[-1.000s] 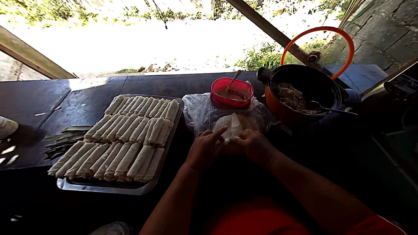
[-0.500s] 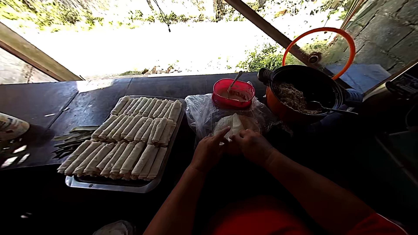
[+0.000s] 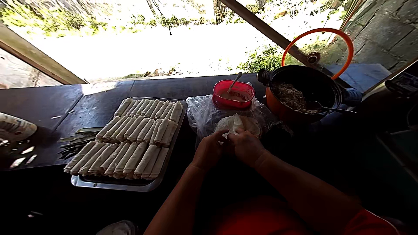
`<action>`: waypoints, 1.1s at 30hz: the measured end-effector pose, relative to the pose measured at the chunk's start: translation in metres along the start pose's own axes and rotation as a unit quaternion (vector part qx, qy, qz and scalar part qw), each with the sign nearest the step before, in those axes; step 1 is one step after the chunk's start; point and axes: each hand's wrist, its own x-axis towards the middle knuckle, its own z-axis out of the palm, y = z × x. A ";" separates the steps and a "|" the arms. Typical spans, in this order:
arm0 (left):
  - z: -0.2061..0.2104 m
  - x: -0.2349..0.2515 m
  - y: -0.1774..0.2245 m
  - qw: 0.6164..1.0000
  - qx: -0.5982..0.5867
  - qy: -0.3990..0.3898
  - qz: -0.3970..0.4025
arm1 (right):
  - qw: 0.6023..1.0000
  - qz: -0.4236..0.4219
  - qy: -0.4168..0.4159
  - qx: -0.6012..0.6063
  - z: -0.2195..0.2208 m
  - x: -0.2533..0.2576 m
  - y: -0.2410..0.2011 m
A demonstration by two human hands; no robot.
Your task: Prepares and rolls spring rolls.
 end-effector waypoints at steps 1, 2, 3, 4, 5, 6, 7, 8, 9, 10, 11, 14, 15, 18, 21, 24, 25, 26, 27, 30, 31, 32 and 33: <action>0.000 0.000 0.000 1.000 0.013 -0.002 -0.003 | 1.000 0.009 -0.001 0.004 0.000 0.001 -0.003; 0.000 0.001 0.000 1.000 0.029 -0.007 -0.008 | 1.000 0.017 -0.002 0.005 0.000 0.002 -0.005; 0.000 0.000 0.001 0.999 0.045 -0.010 -0.009 | 1.000 0.022 0.001 0.003 0.001 0.003 -0.006; 0.001 0.000 0.001 0.998 0.057 -0.009 -0.007 | 1.000 0.026 0.006 0.000 0.002 0.004 -0.007; 0.002 -0.001 0.001 0.998 0.063 -0.005 -0.003 | 1.000 0.030 0.010 0.000 0.003 0.004 -0.008; 0.003 -0.002 0.000 0.998 0.064 0.002 0.003 | 0.999 0.032 0.016 -0.001 0.005 0.005 -0.008; 0.004 -0.003 -0.001 0.998 0.062 0.009 0.005 | 0.999 0.034 0.022 -0.002 0.006 0.005 -0.008; 0.004 -0.005 -0.002 0.998 0.059 0.015 0.002 | 0.999 0.035 0.027 -0.002 0.008 0.006 -0.008; 0.005 -0.007 -0.002 0.998 0.056 0.023 -0.002 | 0.999 0.035 0.033 -0.004 0.010 0.006 -0.007; 0.005 -0.009 -0.003 0.998 0.053 0.035 -0.006 | 0.999 0.034 0.036 -0.005 0.011 0.006 -0.006; 0.005 -0.011 -0.004 0.997 0.050 0.050 -0.012 | 0.999 0.034 0.040 -0.004 0.012 0.006 -0.006; 0.003 -0.014 -0.007 0.995 0.048 0.087 -0.026 | 0.997 0.034 0.068 0.006 0.016 0.005 -0.003; 0.003 -0.015 -0.008 0.994 0.047 0.096 -0.029 | 0.996 0.035 0.081 0.010 0.017 0.005 -0.002; 0.005 -0.015 -0.007 0.992 0.060 0.106 -0.043 | 0.994 0.036 0.104 0.016 0.019 0.004 -0.001; 0.009 -0.013 -0.005 0.988 0.087 0.110 -0.061 | 0.993 0.039 0.108 0.022 0.019 0.003 0.000; 0.015 -0.011 -0.002 0.982 0.105 0.137 -0.079 | 0.993 0.042 0.112 0.017 0.020 0.003 0.000; 0.015 -0.011 -0.002 0.981 0.106 0.139 -0.084 | 0.992 0.041 0.115 0.019 0.021 0.003 0.000; 0.016 -0.011 -0.001 0.981 0.102 0.138 -0.087 | 0.992 0.039 0.118 0.023 0.021 0.003 0.001; 0.016 -0.011 0.000 0.982 0.096 0.137 -0.088 | 0.992 0.038 0.120 0.027 0.021 0.002 0.001; 0.016 -0.009 0.003 0.983 0.084 0.150 -0.071 | 0.993 0.038 0.108 0.031 0.020 0.001 0.002; 0.016 -0.007 0.004 0.982 0.084 0.159 -0.062 | 0.994 0.038 0.102 0.030 0.019 0.001 0.001; 0.016 -0.004 0.005 0.982 0.081 0.164 -0.054 | 0.994 0.037 0.099 0.028 0.019 0.001 0.001; 0.016 -0.001 0.007 0.982 0.078 0.163 -0.051 | 0.994 0.037 0.099 0.026 0.020 0.001 0.001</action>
